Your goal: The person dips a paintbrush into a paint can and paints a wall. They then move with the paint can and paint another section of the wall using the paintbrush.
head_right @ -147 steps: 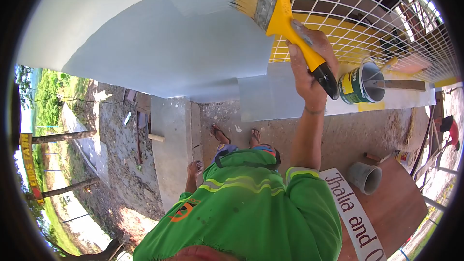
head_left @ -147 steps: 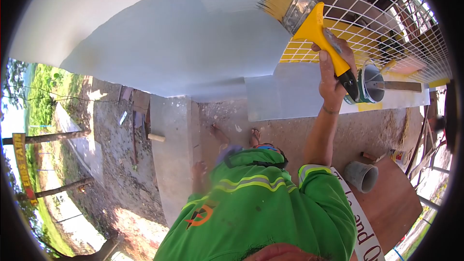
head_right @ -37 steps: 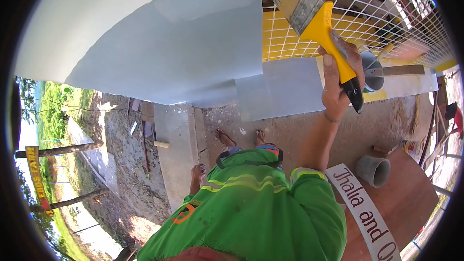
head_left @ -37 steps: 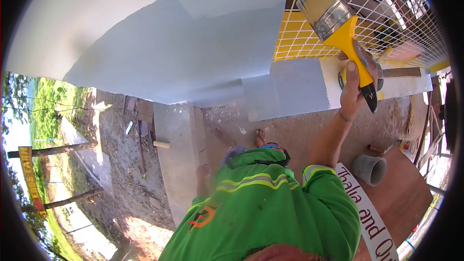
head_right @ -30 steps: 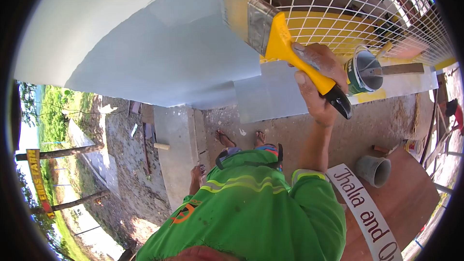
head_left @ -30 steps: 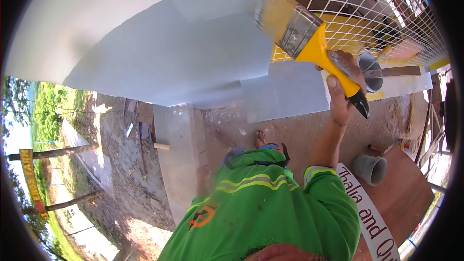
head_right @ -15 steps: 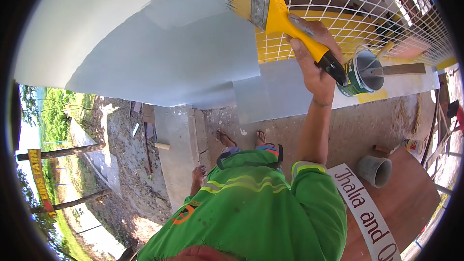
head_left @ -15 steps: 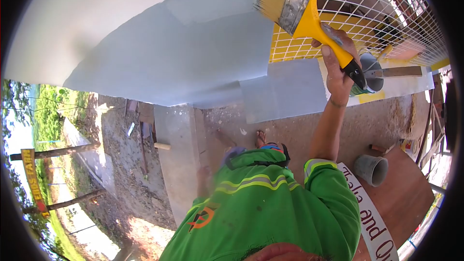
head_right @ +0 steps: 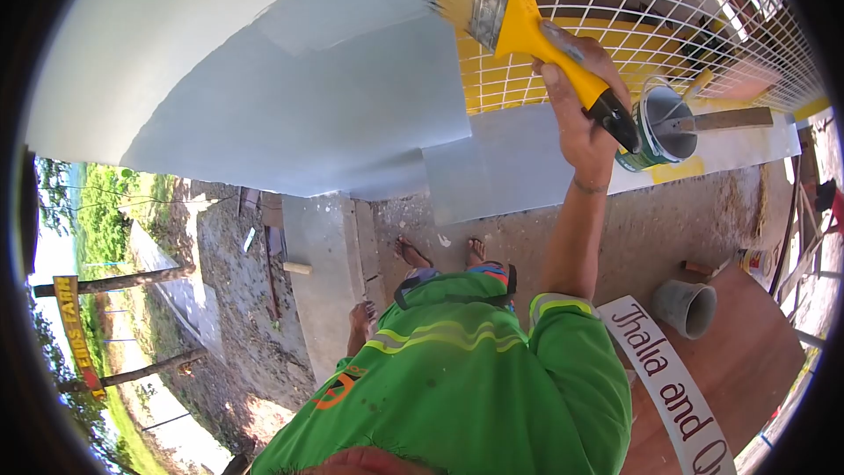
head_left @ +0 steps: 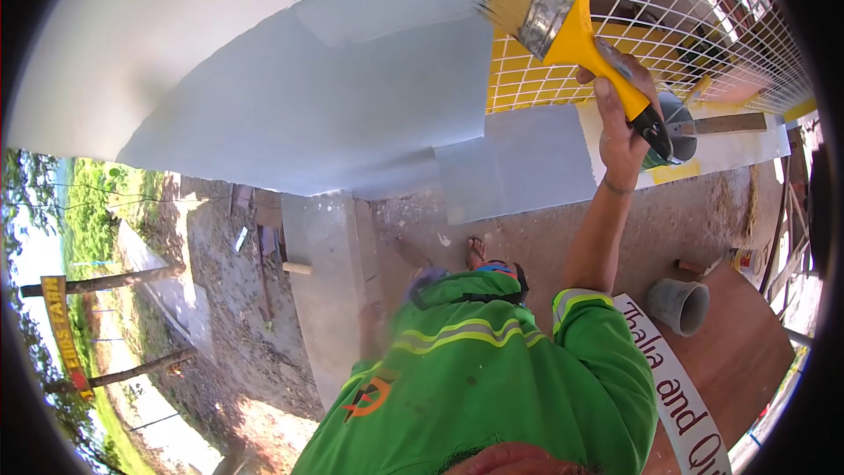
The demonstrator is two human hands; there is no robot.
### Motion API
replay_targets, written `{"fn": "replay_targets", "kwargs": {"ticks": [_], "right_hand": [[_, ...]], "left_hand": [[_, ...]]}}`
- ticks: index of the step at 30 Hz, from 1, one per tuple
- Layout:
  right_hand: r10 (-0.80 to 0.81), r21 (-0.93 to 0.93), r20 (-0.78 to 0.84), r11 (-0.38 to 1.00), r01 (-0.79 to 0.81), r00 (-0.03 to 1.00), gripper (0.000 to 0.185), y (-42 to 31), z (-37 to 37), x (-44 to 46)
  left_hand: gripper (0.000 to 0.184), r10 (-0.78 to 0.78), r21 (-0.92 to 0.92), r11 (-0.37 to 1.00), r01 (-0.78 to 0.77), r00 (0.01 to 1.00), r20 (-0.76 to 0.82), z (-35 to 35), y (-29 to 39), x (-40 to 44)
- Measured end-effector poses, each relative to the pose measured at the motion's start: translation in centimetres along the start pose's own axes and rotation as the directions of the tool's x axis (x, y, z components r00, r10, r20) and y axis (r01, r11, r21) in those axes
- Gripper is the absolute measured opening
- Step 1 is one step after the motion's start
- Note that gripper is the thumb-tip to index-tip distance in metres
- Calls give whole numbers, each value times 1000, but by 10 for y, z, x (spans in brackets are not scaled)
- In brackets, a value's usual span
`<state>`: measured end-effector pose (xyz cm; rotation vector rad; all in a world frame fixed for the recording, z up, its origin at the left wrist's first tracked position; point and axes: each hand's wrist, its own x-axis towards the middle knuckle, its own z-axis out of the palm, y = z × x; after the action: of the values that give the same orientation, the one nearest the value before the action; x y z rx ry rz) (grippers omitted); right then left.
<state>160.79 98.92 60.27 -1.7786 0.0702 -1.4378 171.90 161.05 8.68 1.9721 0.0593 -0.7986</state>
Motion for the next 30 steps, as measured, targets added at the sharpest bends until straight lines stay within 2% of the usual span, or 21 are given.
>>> {"fn": "replay_targets", "kwargs": {"ticks": [2, 3, 5, 9, 11, 12, 14, 18, 19, 23, 27, 30], "right_hand": [[14, -15, -7, 1000, -14, 1000, 23, -1, -2, 0], [21, -23, -11, 1000, -21, 1000, 24, -1, -2, -1], [13, -11, -21, 1000, -13, 1000, 23, -1, -3, -1], [18, 26, -42, 1000, -17, 999, 22, -3, -2, -1], [12, -60, -51, 998, -15, 999, 22, -6, -5, -3], [9, -102, -54, 995, -15, 998, 22, -8, -7, -4], [5, -95, -68, 995, -11, 998, 24, -12, -15, -9], [31, 44, -87, 999, -27, 996, 27, -22, -9, -17], [58, 147, -66, 988, -47, 996, 27, -24, -3, -17], [48, 187, 91, 980, -65, 995, 29, -22, 17, -6], [77, 159, 82, 983, -89, 994, 27, -10, 19, 2], [65, 162, 42, 984, -71, 997, 25, -3, 16, 3]], "left_hand": [[24, -38, 88, 995, 38, 999, -2, -1, -2, 0], [31, -64, 187, 980, 65, 998, -15, -2, -4, -1], [41, -92, 265, 960, 94, 996, -22, -4, -7, -2], [41, -104, 276, 956, 97, 995, 9, -7, -10, -1], [32, -74, 192, 979, 68, 997, 22, -7, -12, 1], [26, -40, 78, 996, 38, 999, 24, -6, -9, 0], [25, 36, -36, 999, -35, 999, 25, -5, -9, -5], [26, 82, -32, 996, -81, 996, 41, -5, -10, -6], [26, 61, 12, 998, -62, 997, 47, -7, -11, -6], [39, -14, 220, 976, 2, 998, 57, -13, -10, -1], [25, 48, 71, 996, -49, 999, 11, -7, 2, 1], [22, 56, -65, 996, -54, 998, 23, -9, 2, -2]]}}
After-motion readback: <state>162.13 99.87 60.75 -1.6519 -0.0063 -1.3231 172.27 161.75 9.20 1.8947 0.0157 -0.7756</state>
